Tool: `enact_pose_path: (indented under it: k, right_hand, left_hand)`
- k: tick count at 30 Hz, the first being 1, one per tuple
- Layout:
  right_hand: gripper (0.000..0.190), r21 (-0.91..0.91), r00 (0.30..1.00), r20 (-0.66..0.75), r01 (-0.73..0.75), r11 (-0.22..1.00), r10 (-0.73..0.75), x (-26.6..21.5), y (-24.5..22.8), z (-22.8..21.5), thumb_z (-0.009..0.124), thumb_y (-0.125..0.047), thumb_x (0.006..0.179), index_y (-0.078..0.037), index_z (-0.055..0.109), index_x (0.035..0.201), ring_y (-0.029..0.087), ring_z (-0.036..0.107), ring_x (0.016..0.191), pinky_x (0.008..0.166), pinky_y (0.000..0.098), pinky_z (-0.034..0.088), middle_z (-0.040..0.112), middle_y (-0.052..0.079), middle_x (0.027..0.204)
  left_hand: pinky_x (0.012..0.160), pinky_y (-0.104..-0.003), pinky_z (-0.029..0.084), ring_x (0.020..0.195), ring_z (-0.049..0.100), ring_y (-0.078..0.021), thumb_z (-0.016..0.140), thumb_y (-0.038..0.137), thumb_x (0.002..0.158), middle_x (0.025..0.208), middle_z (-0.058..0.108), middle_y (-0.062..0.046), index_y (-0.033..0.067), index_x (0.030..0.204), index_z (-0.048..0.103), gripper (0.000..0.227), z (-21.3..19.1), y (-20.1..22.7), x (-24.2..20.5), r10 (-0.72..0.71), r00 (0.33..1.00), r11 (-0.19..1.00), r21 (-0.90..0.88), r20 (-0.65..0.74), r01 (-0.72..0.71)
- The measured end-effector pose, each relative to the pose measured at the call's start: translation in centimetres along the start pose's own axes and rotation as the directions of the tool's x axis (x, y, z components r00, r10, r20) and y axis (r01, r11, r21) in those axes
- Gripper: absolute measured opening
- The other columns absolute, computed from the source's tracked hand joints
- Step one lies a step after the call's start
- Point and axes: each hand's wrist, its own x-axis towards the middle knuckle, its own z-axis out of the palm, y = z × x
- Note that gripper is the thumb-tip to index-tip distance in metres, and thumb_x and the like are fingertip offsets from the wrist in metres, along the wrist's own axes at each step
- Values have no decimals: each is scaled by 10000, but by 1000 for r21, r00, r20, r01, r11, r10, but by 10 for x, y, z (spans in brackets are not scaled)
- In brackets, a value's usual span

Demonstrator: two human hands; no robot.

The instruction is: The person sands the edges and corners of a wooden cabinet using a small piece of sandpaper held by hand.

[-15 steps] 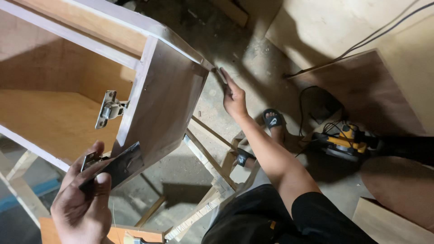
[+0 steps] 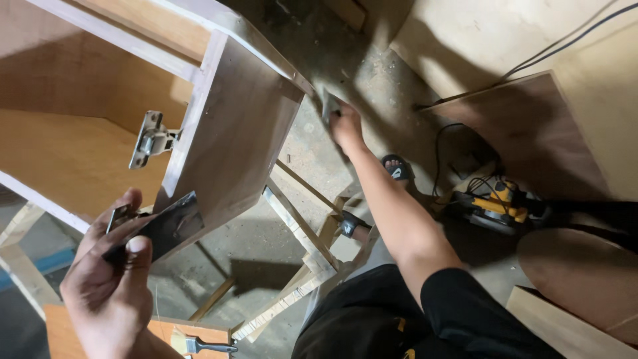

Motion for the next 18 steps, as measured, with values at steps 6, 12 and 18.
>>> enact_pose_path:
  k: [6,12,18]
  right_hand:
    - [317,435,964,32,-252,865,264,-64,-69,-34,623,-21,919,-44,721,1219,265,743,946,774,353,584,784,141,1057]
    - [553,341,961,184,-258,904,204,-78,-123,-36,544,47,993,-59,642,1527,236,737,987,764,311,592,786,173,1235]
    - [567,227,988,144,-96,969,64,-84,-121,-21,537,41,1047,-110,618,1588,82,503,544,438,281,357,788,99,1032]
  left_hand:
    - [1338,-503,495,1491,659,-431,628,58,1154,1553,642,-376,-107,1268,677,207,-3,-5,2,64,997,998,-13,34,-63]
    - [1331,-467,478,1503,657,-387,639,91,1155,1563,656,-315,-80,1276,697,218,-4,-6,2,27,999,1000,13,39,-28]
    - [1307,-479,504,1487,666,-403,639,110,1144,1562,648,-318,-80,1259,692,229,-4,-6,3,47,998,999,-26,46,-46]
